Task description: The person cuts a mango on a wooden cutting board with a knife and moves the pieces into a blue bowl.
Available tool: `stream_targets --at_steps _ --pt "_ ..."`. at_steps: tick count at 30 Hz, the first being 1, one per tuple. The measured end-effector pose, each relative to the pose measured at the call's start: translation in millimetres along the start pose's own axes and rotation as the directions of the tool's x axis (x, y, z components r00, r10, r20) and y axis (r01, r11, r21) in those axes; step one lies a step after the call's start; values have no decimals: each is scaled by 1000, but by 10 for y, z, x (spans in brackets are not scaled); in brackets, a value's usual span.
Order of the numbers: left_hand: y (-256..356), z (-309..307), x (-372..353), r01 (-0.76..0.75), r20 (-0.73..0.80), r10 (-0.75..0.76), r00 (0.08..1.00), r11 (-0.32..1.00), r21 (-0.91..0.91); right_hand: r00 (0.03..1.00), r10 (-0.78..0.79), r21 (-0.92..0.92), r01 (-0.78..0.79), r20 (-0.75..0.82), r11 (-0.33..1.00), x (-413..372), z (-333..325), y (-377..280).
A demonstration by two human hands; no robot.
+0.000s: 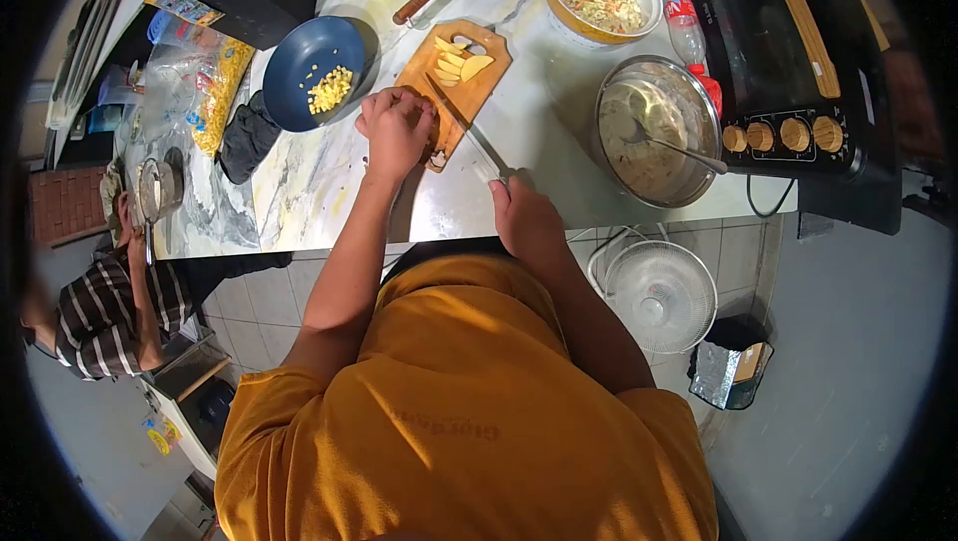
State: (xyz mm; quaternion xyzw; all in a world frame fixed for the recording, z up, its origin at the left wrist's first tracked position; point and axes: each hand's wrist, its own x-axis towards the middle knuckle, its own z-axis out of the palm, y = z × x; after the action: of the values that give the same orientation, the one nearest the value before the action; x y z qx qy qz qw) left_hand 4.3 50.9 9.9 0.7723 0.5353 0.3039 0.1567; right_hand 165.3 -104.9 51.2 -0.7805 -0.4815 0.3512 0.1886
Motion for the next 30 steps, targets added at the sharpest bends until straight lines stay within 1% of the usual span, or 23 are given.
stream_targets --at_steps 2,3,5,8,9,10,11,12,14,17,20,21,23,30 --pt "5 -2 -1 8 4 -8 1000 1000 0 1000 -19 -97 20 12 995 19 4 -32" --pt "3 5 -4 15 5 -15 1000 1000 -1 1000 -19 -97 20 12 995 30 3 -22" --pt "1 5 5 14 4 -14 1000 1000 -2 998 -63 -132 66 26 989 61 3 13" --pt "9 5 10 27 4 -27 1000 1000 0 995 -100 -115 103 30 988 47 -30 113" --pt "-1 1 9 45 25 -46 999 999 21 995 -101 -119 103 26 987 19 -62 129" --pt "-12 1 2 67 45 -69 997 997 45 995 -96 -68 97 21 993 -23 -93 134" --pt "-19 11 -9 73 43 -75 996 996 45 996 -91 -14 92 20 996 -58 -112 126" --pt "-28 25 -18 74 31 -75 997 997 25 995 -94 -15 94 25 995 -78 -126 105" --pt "-47 37 -43 77 19 -77 997 997 7 999 -3 11 2 50 1000 -107 -162 56" --pt "-58 59 -46 79 -1 -79 997 997 -15 999 14 34 -15 42 999 -106 -191 -21" --pt "-67 66 -43 73 -7 -73 997 997 -18 999 -27 8 27 23 1000 -80 -171 -8" --pt "-59 70 -44 75 -18 -75 997 997 -28 999 -27 7 27 23 1000 -68 -170 -2" --pt "-46 78 -50 79 -29 -80 996 996 -39 997 -14 -71 20 78 997 -46 -173 10" --pt "-39 69 -55 64 -49 -66 997 997 -44 996 -6 -103 15 91 995 -43 -169 -19"
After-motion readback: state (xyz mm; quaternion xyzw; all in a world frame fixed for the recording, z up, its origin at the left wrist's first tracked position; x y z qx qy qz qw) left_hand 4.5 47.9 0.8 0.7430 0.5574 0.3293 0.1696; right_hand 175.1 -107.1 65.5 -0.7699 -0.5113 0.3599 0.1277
